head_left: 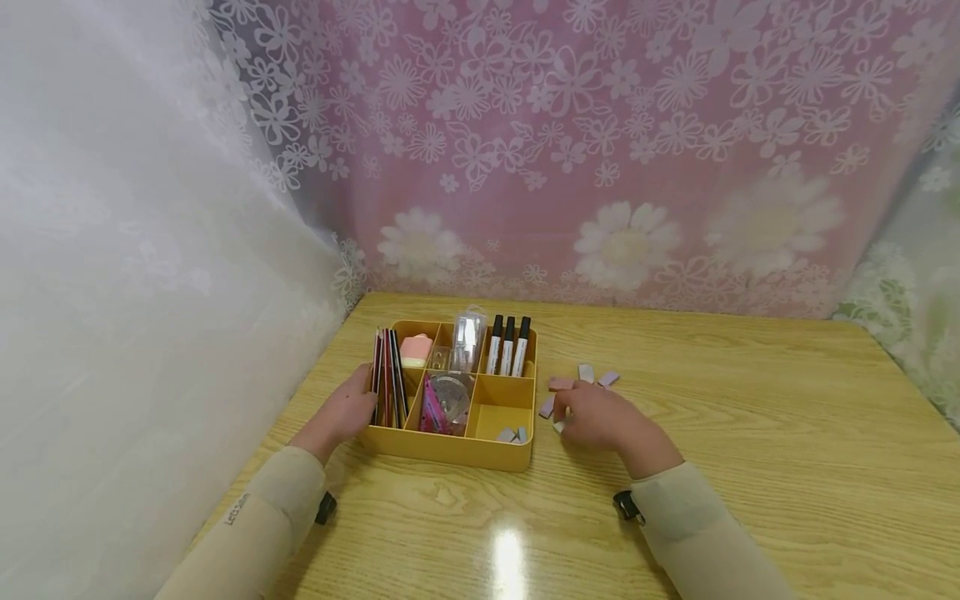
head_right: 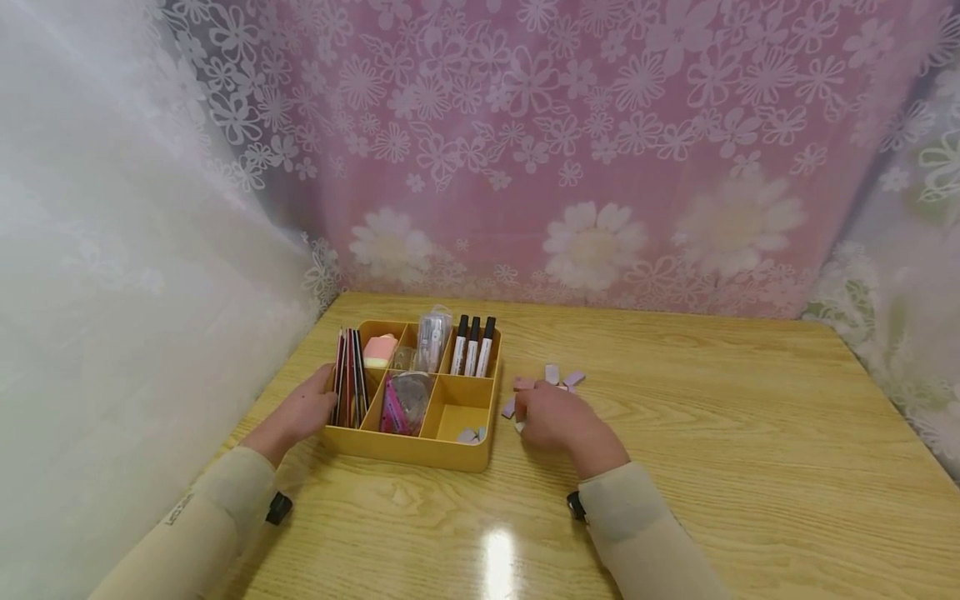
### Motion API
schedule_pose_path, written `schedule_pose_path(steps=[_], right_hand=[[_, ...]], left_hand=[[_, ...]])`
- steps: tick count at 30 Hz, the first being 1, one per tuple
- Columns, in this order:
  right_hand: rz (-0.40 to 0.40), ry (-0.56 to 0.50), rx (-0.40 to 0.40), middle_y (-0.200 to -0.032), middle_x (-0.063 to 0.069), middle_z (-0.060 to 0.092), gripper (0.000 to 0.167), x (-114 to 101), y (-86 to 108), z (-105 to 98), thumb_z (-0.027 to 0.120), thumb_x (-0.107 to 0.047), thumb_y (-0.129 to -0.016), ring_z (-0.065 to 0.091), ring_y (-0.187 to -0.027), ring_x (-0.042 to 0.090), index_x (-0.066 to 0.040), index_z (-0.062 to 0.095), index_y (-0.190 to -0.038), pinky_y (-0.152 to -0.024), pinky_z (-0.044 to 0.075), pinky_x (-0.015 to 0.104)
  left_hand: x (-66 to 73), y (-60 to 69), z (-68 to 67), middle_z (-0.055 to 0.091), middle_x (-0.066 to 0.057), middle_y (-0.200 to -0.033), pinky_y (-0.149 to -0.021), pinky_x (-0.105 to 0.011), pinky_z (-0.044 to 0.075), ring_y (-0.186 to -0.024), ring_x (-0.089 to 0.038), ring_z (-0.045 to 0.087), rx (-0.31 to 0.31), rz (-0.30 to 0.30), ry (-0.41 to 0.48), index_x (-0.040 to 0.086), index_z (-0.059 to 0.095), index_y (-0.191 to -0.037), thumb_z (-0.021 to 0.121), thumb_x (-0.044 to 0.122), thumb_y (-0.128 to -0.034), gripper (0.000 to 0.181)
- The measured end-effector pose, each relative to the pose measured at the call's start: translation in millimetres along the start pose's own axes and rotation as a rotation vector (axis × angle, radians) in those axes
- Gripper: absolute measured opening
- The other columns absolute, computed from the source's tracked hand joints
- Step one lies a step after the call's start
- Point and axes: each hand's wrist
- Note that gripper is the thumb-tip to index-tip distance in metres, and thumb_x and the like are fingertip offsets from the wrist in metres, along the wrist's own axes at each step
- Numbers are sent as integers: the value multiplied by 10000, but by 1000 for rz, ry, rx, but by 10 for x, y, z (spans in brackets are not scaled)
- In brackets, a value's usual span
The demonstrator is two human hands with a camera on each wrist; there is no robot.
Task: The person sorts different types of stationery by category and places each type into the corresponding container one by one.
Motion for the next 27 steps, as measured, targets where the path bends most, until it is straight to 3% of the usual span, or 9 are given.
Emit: schedule_pose_path(steps=[10,20,27], right_hand=[[-9,-10,-10,-1393,180,562,175,14,-5,22,650,27,-830,561,-844,205,-146,641,-853,-717,458,373],[-5,1,-23,-1445,158,537,187,9,0,22,638,46,-821,536,-807,200,-136,639,-864,-701,457,361],[-7,-4,-21,-1541,122,452,155,33,9,3,669,5,-827,502,-806,202,-140,628,-863,-705,442,369]], left_hand=[[-1,15,-1,303,-285,-1580,-1174,-604,212,-1466,-447,242,-8,31,2,10,150,-1600,278,94,-1060,562],[19,11,-7,311,-268,-1581,-1170,-600,231,-1462,-439,260,-12,16,7,24,162,-1600,285,111,-1058,562],[22,30,-10,231,-248,-1624,-1185,-592,178,-1488,-435,190,-11,9,-12,22,129,-1610,281,121,-1065,575]])
Point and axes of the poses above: each hand's wrist, its own y-axis away from the middle knuckle, its own z-axis out of the palm, x = y × z
